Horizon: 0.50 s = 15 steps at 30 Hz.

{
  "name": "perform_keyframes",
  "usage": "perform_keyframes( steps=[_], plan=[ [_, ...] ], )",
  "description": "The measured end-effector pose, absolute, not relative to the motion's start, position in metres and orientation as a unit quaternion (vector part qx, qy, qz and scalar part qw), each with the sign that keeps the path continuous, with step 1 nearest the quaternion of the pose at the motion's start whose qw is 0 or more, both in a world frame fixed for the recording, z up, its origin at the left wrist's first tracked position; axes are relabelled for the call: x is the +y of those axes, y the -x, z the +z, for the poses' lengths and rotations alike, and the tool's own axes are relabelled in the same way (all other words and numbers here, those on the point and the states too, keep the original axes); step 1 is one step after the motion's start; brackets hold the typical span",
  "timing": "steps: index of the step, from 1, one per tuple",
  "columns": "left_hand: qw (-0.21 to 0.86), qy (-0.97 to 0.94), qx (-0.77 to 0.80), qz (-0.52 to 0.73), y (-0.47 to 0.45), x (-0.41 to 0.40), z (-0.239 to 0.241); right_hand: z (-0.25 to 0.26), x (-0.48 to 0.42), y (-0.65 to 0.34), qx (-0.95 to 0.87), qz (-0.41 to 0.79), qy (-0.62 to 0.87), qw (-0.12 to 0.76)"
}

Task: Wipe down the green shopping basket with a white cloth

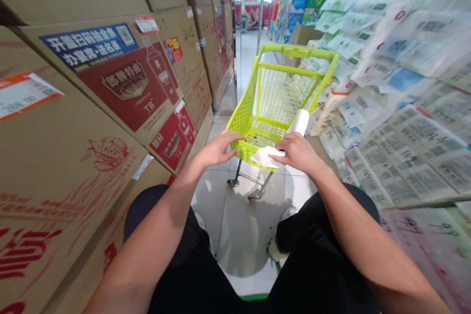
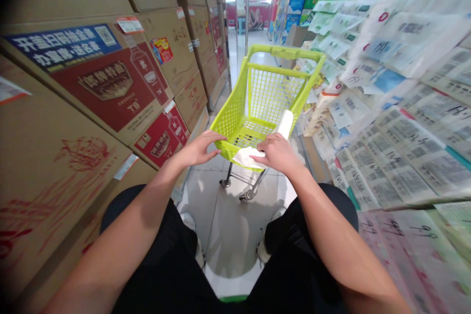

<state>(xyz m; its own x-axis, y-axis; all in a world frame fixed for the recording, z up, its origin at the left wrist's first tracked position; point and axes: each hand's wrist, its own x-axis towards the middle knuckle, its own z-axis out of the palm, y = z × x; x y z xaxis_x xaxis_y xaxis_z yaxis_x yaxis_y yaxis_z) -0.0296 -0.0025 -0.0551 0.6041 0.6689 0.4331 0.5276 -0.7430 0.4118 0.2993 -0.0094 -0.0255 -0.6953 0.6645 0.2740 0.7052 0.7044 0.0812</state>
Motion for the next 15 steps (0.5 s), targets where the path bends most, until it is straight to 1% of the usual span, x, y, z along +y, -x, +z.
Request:
perform_keyframes(
  steps=[3,6,11,15],
  plan=[
    [0.161,-0.885,0.318,0.298,0.025,-0.005,-0.058,-0.030,-0.020,-0.288,-0.889,-0.142,0.430,0.073],
    [0.199,-0.882,0.314,0.289,0.020,-0.011,-0.054,-0.035,-0.030,-0.267,-0.862,-0.146,0.483,0.050],
    [0.238,-0.870,0.308,0.303,0.013,-0.018,-0.050,-0.038,-0.031,-0.241,-0.837,-0.111,0.531,0.065],
    [0.216,-0.856,0.340,0.325,0.004,-0.019,-0.048,-0.037,-0.026,-0.234,-0.856,-0.082,0.505,0.075]
  ],
)
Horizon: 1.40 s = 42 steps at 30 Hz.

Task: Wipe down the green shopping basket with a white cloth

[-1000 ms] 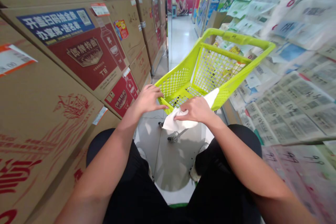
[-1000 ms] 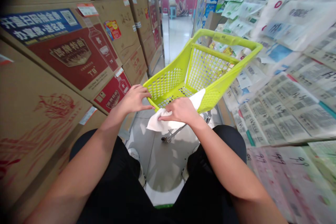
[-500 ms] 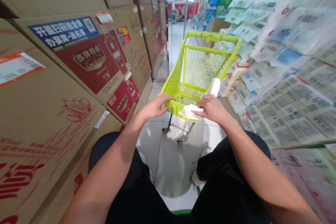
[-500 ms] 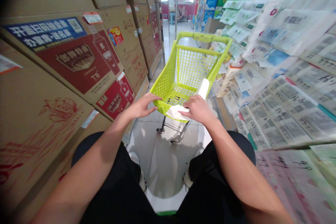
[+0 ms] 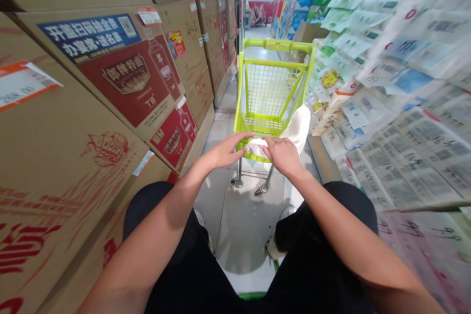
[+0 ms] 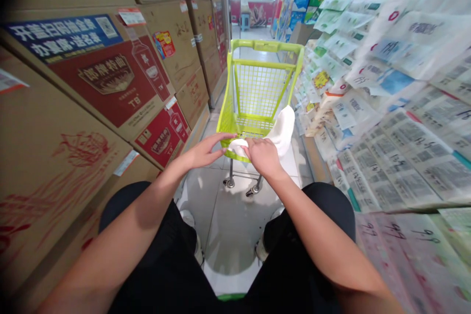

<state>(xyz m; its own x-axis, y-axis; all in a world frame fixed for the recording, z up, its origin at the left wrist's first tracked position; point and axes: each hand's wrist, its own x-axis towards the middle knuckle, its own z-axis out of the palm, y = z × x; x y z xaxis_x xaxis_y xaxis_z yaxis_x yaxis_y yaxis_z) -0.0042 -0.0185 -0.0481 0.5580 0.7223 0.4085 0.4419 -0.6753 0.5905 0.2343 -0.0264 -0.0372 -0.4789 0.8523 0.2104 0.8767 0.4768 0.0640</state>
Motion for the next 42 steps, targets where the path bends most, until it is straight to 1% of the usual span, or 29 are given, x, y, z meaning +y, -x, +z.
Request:
perform_keyframes(
  steps=[3,7,11,14,17,19,22,25,27,30,32,34,36,38,40,42],
  plan=[
    [0.178,-0.852,0.358,0.339,-0.003,-0.015,-0.046,-0.038,-0.025,-0.230,-0.878,-0.066,0.462,0.107],
    [0.177,-0.849,0.345,0.358,-0.006,-0.009,-0.043,-0.034,-0.026,-0.233,-0.899,-0.039,0.411,0.146],
    [0.158,-0.837,0.370,0.371,-0.004,-0.011,-0.041,-0.021,-0.023,-0.259,-0.880,-0.050,0.430,0.196],
    [0.110,-0.799,0.423,0.412,-0.002,-0.015,-0.038,-0.016,-0.018,-0.283,-0.872,-0.053,0.447,0.193],
    [0.064,-0.732,0.479,0.479,0.000,-0.017,-0.033,-0.018,-0.011,-0.301,-0.881,-0.023,0.439,0.172],
    [0.056,-0.695,0.503,0.511,0.002,-0.016,-0.032,-0.020,-0.009,-0.306,-0.892,0.002,0.423,0.160],
    [0.080,-0.661,0.521,0.533,0.002,-0.014,-0.031,-0.020,-0.008,-0.305,-0.907,0.031,0.389,0.160],
    [0.126,-0.645,0.510,0.555,0.000,-0.012,-0.029,-0.016,-0.009,-0.301,-0.905,0.046,0.375,0.196],
    [0.194,-0.661,0.483,0.541,0.000,-0.014,-0.024,-0.014,-0.009,-0.300,-0.895,0.040,0.381,0.229],
    [0.333,-0.692,0.447,0.459,0.005,-0.021,-0.015,-0.017,-0.007,-0.307,-0.864,0.000,0.437,0.250],
    [0.421,-0.681,0.440,0.406,0.010,-0.026,-0.010,-0.022,-0.004,-0.318,-0.844,-0.005,0.483,0.235],
    [0.472,-0.657,0.449,0.380,0.013,-0.029,-0.010,-0.026,0.000,-0.331,-0.849,0.036,0.486,0.201],
    [0.469,-0.643,0.466,0.387,0.013,-0.028,-0.015,-0.030,0.005,-0.343,-0.861,0.095,0.462,0.190],
    [0.428,-0.637,0.486,0.419,0.009,-0.026,-0.021,-0.032,0.010,-0.348,-0.846,0.132,0.465,0.227],
    [0.381,-0.635,0.507,0.441,0.003,-0.025,-0.027,-0.035,0.014,-0.349,-0.784,0.157,0.526,0.289],
    [0.325,-0.655,0.531,0.427,-0.003,-0.025,-0.031,-0.037,0.016,-0.349,-0.707,0.208,0.600,0.310]
  ],
)
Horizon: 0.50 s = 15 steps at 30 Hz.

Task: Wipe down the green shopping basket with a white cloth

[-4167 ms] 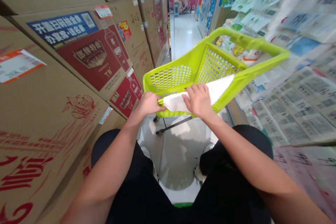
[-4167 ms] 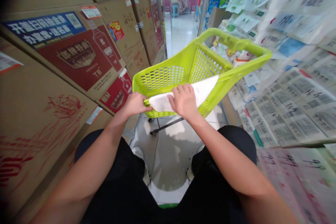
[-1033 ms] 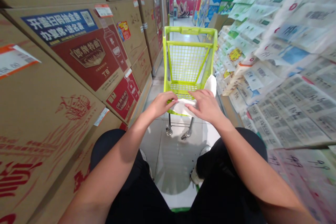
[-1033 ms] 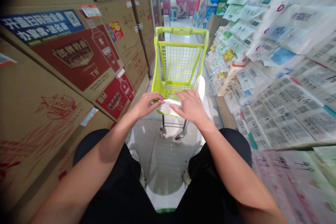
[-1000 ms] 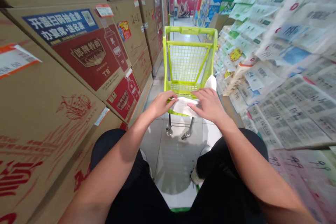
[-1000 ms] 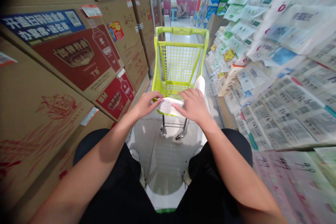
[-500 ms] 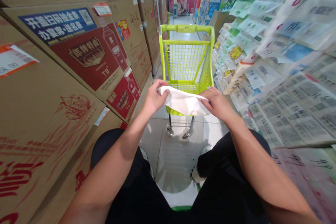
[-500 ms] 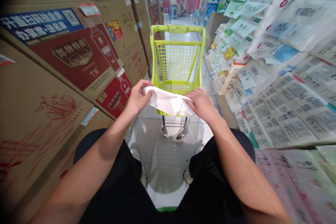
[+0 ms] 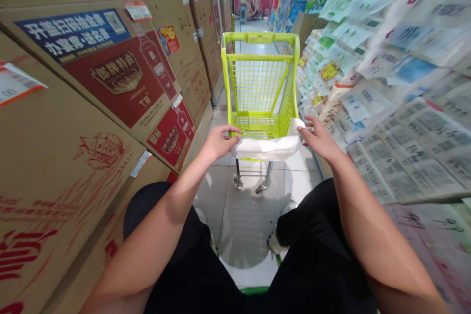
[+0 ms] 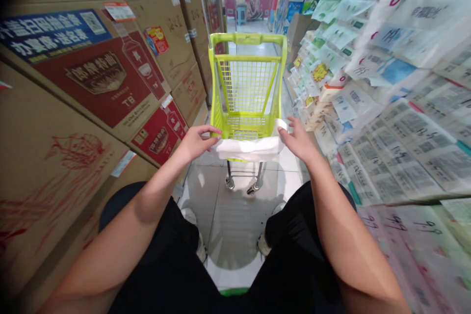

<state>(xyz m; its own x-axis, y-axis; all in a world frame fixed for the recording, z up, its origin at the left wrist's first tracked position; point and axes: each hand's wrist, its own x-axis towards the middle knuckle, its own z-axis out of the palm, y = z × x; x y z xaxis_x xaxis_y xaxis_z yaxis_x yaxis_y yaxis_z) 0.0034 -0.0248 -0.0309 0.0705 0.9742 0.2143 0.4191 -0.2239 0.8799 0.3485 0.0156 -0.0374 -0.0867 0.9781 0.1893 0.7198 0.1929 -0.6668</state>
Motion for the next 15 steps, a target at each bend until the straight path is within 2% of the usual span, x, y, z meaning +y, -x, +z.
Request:
perform_keyframes(
  steps=[3,5,10,15],
  plan=[
    [0.223,-0.711,0.545,0.386,-0.011,-0.027,-0.032,-0.037,0.016,-0.351,-0.659,0.300,0.640,0.256],
    [0.185,-0.738,0.540,0.359,-0.014,-0.029,-0.031,-0.033,0.015,-0.353,-0.671,0.280,0.643,0.242],
    [0.165,-0.782,0.517,0.306,-0.016,-0.030,-0.024,-0.025,0.015,-0.346,-0.708,0.111,0.599,0.358],
    [0.088,-0.746,0.519,0.408,-0.010,-0.032,-0.011,-0.024,0.014,-0.324,-0.698,0.062,0.585,0.407]
  ],
)
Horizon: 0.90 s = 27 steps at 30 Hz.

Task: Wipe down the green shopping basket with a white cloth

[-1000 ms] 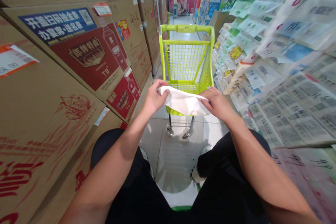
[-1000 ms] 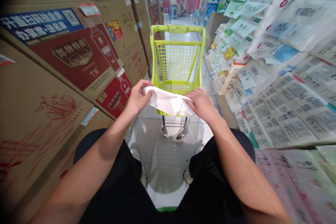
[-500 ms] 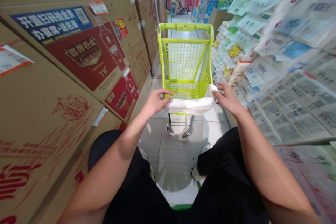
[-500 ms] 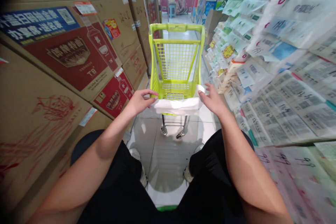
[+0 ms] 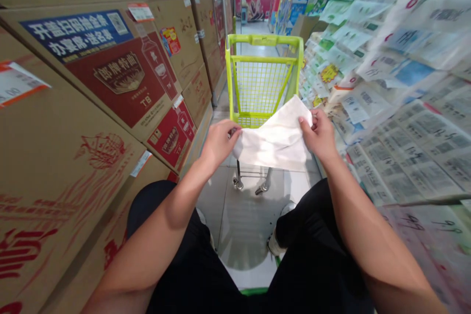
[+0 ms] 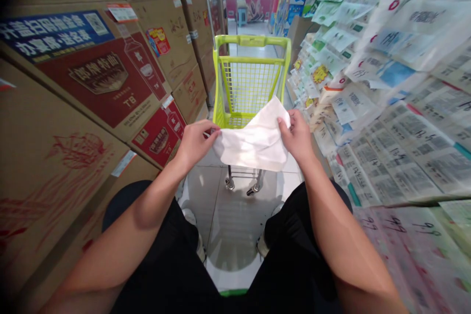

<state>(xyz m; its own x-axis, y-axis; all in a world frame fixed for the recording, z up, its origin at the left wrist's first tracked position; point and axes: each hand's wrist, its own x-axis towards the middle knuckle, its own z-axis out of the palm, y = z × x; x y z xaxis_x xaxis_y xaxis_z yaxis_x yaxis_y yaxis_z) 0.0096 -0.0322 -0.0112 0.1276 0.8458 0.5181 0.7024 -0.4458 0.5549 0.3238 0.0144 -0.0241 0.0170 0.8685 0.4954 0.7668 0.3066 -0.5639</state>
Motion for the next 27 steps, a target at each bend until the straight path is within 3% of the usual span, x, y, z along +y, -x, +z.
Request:
perform_keyframes(
  steps=[3,10,14,18,21,27],
  plan=[
    [0.065,-0.723,0.519,0.451,-0.006,-0.030,-0.013,-0.024,0.014,-0.319,-0.669,-0.002,0.634,0.388],
    [0.022,-0.761,0.546,0.350,-0.009,-0.030,-0.029,-0.015,-0.007,-0.300,-0.702,-0.112,0.623,0.328],
    [0.000,-0.756,0.534,0.378,-0.011,-0.028,-0.031,-0.011,-0.028,-0.267,-0.832,-0.071,0.515,0.193],
    [0.170,-0.651,0.579,0.460,-0.011,0.003,-0.048,-0.016,-0.036,-0.243,-0.860,-0.062,0.505,0.032],
    [0.348,-0.541,0.602,0.473,-0.010,0.033,-0.061,-0.017,-0.035,-0.238,-0.853,-0.077,0.516,0.011],
    [0.433,-0.527,0.546,0.488,-0.007,0.043,-0.063,-0.018,-0.030,-0.219,-0.863,-0.082,0.498,0.003]
  ],
)
